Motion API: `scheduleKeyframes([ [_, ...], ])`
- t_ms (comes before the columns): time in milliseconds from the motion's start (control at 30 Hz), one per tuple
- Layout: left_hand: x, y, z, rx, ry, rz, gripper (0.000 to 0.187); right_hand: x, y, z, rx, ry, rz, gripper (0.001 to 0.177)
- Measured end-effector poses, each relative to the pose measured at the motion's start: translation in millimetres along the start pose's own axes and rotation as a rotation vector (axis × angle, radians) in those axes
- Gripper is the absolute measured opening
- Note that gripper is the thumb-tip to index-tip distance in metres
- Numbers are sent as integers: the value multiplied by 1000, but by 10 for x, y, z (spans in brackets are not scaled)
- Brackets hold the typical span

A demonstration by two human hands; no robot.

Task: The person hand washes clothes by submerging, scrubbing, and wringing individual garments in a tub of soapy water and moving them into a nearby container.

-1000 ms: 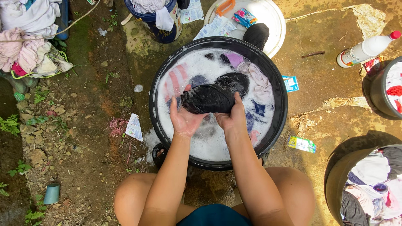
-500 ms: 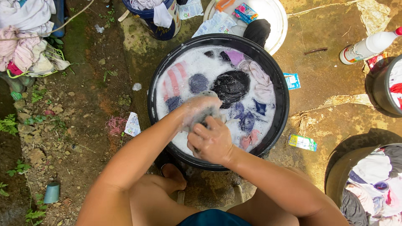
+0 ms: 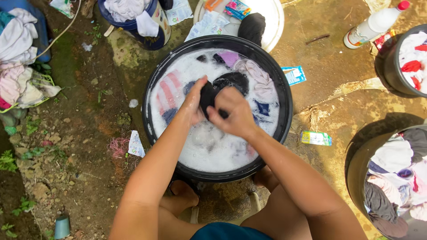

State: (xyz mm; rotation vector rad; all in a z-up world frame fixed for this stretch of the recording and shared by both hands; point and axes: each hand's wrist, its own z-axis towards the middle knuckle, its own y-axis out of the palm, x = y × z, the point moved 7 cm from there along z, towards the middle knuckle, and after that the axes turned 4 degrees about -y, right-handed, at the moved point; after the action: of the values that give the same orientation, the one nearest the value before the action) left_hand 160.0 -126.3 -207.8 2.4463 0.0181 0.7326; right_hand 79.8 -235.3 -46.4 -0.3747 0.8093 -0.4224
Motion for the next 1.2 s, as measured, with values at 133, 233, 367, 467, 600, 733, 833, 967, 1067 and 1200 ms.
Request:
scheduleKeyframes([
  [133,-91,598,101,-52,53,-174,89,1009,-970,-171,652,921,629,22],
  [233,-633,731,586,65,48,378,84,1184,-1624,-742,1055,1042,864,9],
  [367,-1270,601,1029,245,503,1326,46,1218,-2464,-1899,1415,954,779,11],
  [467,-1506,465,954,178,830,1585,48,1099,-3157,-2951,1691,725,817,30],
  [600,-1675,269,727,231,615,2042,56,539,-4075,-4464,2021,489,374,45],
  [733,-1696,131,619,294,467,2188,46,80,-4572,-5657,2209,178,211,67],
  [833,-1705,-135,629,323,325,2259,49,116,-4270,-6424,2554,701,168,77],
  [967,-1538,-344,644,347,415,1999,49,741,-3536,-6317,2166,1045,268,38],
  [1067,-1213,-372,326,457,472,1597,55,1405,-2937,-5078,1601,1200,335,23],
  [1200,-553,-108,-537,544,437,1067,66,1589,-1924,-2644,447,1156,321,27],
])
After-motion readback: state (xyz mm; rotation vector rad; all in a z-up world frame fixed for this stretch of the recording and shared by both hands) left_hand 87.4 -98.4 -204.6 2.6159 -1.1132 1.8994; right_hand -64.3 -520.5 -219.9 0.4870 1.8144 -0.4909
